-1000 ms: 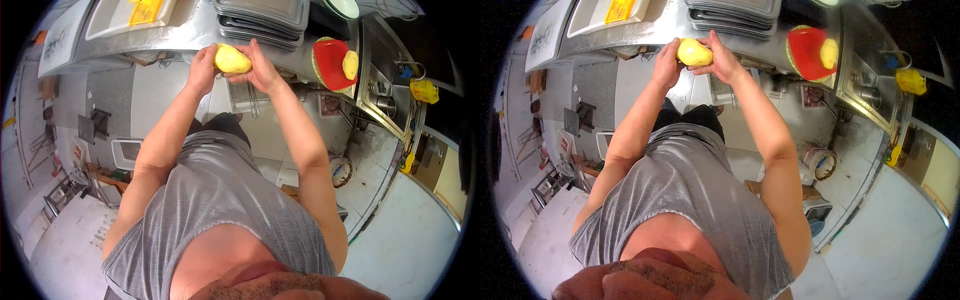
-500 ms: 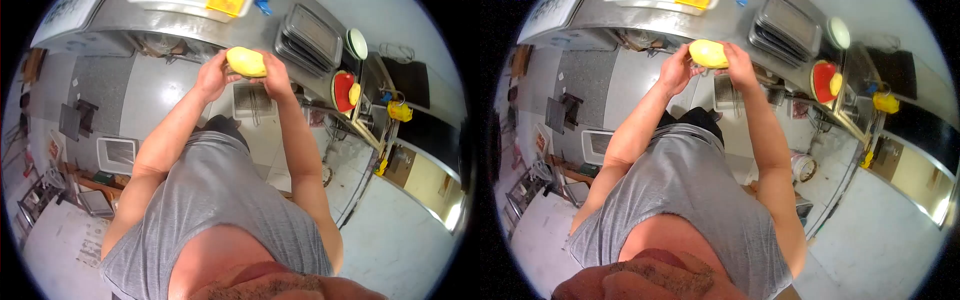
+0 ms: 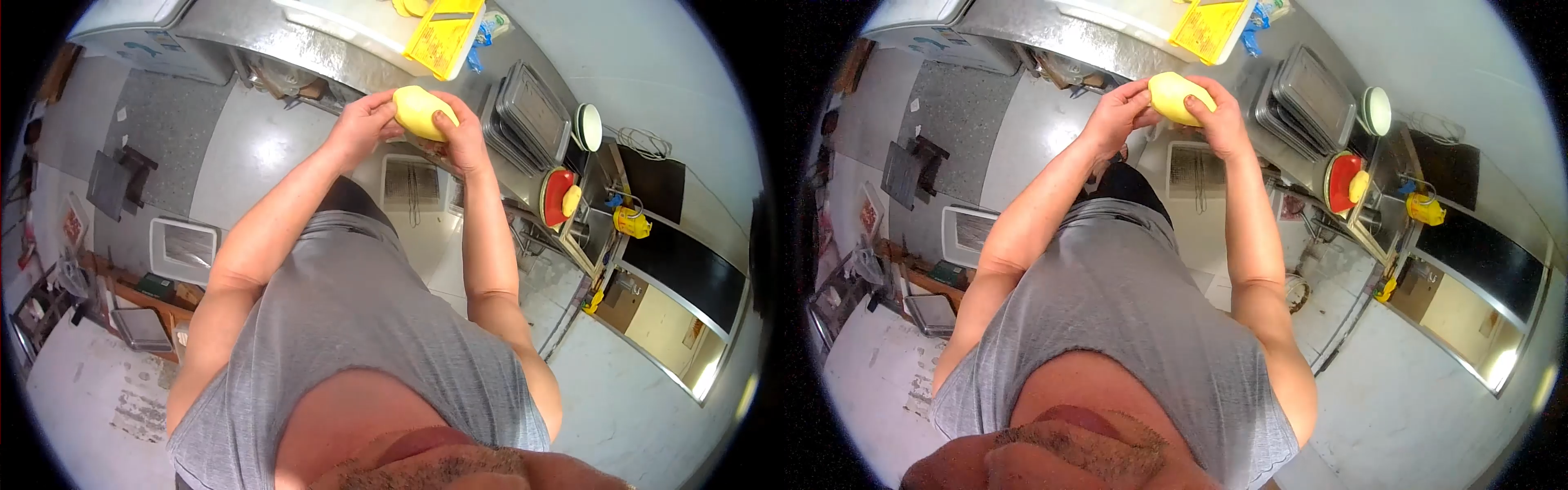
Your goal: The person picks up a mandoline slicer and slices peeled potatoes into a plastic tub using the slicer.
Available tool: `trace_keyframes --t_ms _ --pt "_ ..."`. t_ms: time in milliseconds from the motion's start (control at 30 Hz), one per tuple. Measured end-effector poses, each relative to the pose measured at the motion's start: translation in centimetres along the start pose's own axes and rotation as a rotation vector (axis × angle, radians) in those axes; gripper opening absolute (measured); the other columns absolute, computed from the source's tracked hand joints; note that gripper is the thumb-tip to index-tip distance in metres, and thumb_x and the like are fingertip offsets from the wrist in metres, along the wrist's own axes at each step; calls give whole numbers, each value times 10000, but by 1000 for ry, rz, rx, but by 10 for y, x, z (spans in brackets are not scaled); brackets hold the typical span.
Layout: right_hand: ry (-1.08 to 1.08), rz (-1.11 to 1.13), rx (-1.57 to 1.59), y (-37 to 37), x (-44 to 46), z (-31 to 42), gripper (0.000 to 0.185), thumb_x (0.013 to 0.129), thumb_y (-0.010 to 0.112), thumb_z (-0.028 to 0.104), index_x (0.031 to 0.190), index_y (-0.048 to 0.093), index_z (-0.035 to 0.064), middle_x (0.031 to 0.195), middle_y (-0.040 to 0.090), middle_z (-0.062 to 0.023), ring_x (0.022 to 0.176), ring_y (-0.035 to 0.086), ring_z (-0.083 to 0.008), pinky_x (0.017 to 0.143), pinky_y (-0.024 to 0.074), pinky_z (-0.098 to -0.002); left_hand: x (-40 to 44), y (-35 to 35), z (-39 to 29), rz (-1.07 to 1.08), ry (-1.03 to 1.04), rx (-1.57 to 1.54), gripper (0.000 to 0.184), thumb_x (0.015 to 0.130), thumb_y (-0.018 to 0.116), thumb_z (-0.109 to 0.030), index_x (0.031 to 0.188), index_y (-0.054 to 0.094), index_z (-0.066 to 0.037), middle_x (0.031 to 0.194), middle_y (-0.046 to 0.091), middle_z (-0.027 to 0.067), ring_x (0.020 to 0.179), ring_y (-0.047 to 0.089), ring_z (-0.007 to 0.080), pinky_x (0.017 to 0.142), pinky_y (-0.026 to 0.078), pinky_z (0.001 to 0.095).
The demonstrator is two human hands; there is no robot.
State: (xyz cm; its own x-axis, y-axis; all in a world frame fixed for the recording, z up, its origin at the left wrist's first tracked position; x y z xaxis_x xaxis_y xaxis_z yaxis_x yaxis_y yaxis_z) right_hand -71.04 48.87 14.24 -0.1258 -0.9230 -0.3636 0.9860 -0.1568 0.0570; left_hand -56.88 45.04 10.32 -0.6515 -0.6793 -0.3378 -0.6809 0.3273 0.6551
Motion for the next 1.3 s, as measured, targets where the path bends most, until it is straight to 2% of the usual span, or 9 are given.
trace_keyframes --t_ms 133,167,333,400,567,667,800,933,1300 --pt "-381 -39 -435 -5 29 47 507 868 743 196 1330 584 57 1034 667 -70 811 636 -134 630 526 -266 33 8 -18 9 -40 109 397 1055 453 -157 1418 479 2 1197 635 100 989 644 151 888 542 279" --pt "-24 -95 -298 -18 27 32 497 862 746 158 1327 599 60 1032 659 -49 774 601 -105 608 495 -247 43 8 -16 11 -75 137 399 1056 452 -159 1421 477 0 1185 638 95 966 641 142 878 540 274" --pt "0 -220 9 -60 51 32 485 874 743 181 1319 601 54 981 671 -49 753 602 -100 574 466 -240 97 15 -36 103 -58 521 354 1031 524 -184 1333 576 -6 1036 663 48 862 609 107 811 516 259" --pt "3 -328 14 -76 61 38 478 876 747 196 1310 606 52 967 676 -56 761 611 -103 568 462 -238 124 0 -60 40 57 921 375 972 616 -238 1261 614 0 1025 687 73 911 621 123 853 504 276" --pt "-49 -583 -449 -97 101 58 529 881 735 346 1270 615 9 1086 702 -172 977 676 -216 854 522 -320 194 -2 -97 86 155 1234 561 919 671 -325 1344 533 14 1120 676 156 1005 658 250 911 508 337" --pt "-100 -656 -814 -75 116 80 556 877 714 405 1280 617 33 1109 695 -201 1000 685 -267 861 525 -345 234 -8 -81 229 47 1347 580 914 678 -306 1367 508 15 1114 675 162 996 658 250 910 514 339" --pt "179 -712 -667 -64 124 84 546 876 682 439 1271 635 66 1114 691 -219 1053 660 -364 917 506 -395 254 -4 -53 531 -280 1027 529 916 659 -240 1317 512 71 1049 673 136 866 656 180 774 552 312" --pt "266 -766 -876 -79 136 78 513 894 640 431 1245 653 57 1091 687 -250 1060 659 -377 919 510 -397 259 -5 -30 706 -418 807 373 919 646 -202 1205 582 28 955 657 89 777 628 163 721 556 307" --pt "282 -825 -1240 -38 156 113 493 868 694 425 1192 685 54 1063 691 -239 992 671 -383 873 525 -415 255 -8 3 698 -595 402 309 962 607 -181 1225 557 -26 1046 631 62 869 598 138 769 516 288"
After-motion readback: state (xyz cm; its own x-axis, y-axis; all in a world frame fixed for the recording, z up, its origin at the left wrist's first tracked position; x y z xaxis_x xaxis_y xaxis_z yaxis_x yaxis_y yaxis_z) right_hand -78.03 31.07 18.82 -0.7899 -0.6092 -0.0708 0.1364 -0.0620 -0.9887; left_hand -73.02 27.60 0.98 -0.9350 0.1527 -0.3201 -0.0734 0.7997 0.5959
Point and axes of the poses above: each hand's wrist, its own x-axis towards the middle knuckle, its own y-axis out of the palm, z = x × y, the point moved 10 cm from there along x, towards the middle knuckle
